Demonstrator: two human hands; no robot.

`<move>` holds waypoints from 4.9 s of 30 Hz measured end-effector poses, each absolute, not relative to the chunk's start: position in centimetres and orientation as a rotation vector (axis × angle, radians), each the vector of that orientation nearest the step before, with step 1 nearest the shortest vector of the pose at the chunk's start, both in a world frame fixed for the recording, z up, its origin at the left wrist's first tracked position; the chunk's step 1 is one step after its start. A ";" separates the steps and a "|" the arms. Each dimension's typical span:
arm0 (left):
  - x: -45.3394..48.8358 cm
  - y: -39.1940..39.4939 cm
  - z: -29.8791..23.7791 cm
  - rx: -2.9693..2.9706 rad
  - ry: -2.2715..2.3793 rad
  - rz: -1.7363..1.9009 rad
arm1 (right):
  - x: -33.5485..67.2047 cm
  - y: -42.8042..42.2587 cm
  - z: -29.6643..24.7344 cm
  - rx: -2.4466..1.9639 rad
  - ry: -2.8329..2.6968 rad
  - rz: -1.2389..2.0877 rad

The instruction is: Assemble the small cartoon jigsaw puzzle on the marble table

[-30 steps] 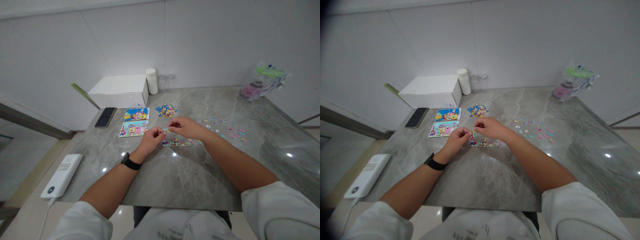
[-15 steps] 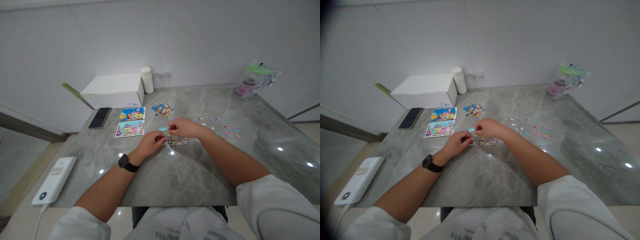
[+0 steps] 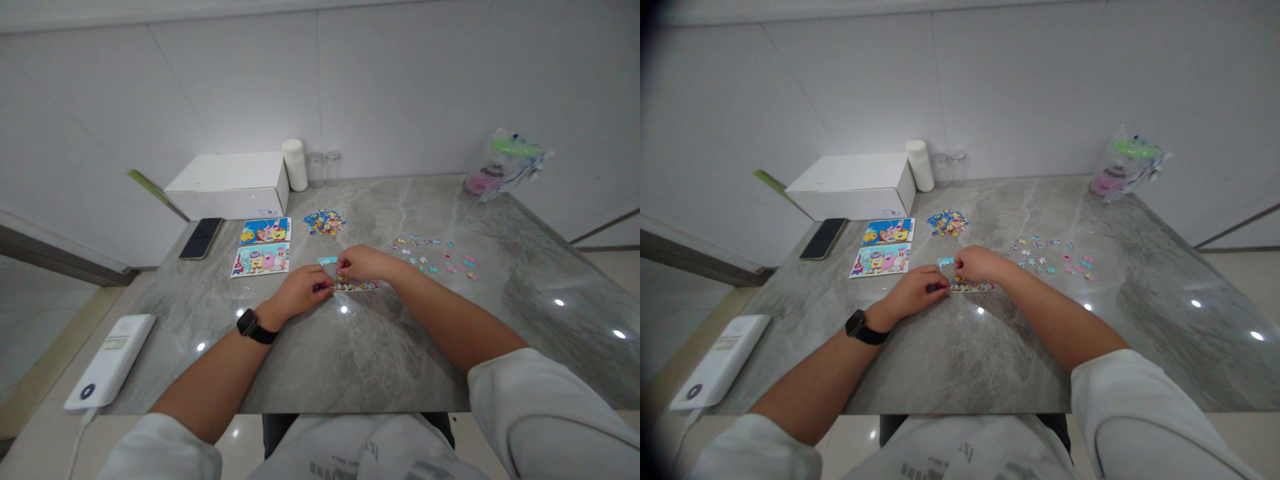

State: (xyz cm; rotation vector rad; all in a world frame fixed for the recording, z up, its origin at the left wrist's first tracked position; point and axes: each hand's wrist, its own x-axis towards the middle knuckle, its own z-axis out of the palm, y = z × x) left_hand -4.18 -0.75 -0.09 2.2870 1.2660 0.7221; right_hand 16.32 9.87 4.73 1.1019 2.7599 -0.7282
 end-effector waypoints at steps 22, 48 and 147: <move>-3.9 -1.3 0.6 2.480 1.254 0.520 | 15.8 9.8 3.8 1.113 2.666 -0.586; -4.1 -1.0 0.4 2.457 1.254 0.611 | 16.8 10.9 4.7 1.184 2.728 -0.515; -3.4 -0.9 1.8 1.801 1.413 1.052 | 18.1 9.9 6.1 1.126 2.989 -1.785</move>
